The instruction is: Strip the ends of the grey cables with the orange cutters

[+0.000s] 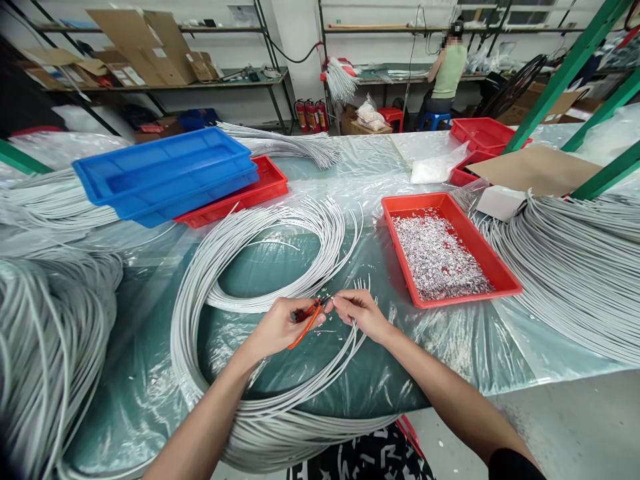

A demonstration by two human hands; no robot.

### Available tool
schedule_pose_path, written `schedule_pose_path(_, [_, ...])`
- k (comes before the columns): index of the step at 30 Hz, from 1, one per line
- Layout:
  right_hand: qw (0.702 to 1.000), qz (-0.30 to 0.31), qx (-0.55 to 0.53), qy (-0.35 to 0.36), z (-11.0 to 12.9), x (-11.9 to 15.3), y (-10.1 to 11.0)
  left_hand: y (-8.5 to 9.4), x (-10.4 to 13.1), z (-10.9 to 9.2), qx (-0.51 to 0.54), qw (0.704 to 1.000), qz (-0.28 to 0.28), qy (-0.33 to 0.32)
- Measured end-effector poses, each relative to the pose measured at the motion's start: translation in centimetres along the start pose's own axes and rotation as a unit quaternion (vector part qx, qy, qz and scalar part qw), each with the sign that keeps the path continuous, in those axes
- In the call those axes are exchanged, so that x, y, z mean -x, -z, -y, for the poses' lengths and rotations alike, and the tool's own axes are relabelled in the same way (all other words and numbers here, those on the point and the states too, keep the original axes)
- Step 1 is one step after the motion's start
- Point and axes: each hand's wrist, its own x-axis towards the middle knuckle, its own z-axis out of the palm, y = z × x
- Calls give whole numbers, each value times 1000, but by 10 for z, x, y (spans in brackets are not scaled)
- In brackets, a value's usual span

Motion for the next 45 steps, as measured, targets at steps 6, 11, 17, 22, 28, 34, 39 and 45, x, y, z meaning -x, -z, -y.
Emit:
schedule_pose_path(6, [1000, -3, 0, -4, -1, 0, 0, 0, 1, 1, -2, 1000, 3, -8])
schedule_pose_path(11, [1000, 1, 17, 0, 0, 0, 0, 0, 1, -1, 2, 1000, 10, -4])
schedule_pose_path(17, [1000, 6, 27, 1, 2, 1, 0, 0, 1, -1, 12, 1000, 18, 4])
schedule_pose_path(22, [1000, 14, 23, -6, 2, 0, 1, 0, 1, 0, 29, 999, 19, 10])
schedule_pose_path(28, [1000, 10, 23, -5, 5, 0, 1, 1, 2, 2, 48, 999, 17, 16])
schedule_pose_path(34, [996, -30, 71, 34, 8, 0, 0, 1, 1, 3, 48, 999, 21, 10])
schedule_pose_path(39, [991, -80, 90, 64, 10, 2, -3, 0, 2, 3, 70, 997, 35, 21])
schedule_pose_path(45, [975, -110, 148, 123, 7, 7, -6, -1, 3, 3, 97, 994, 42, 37])
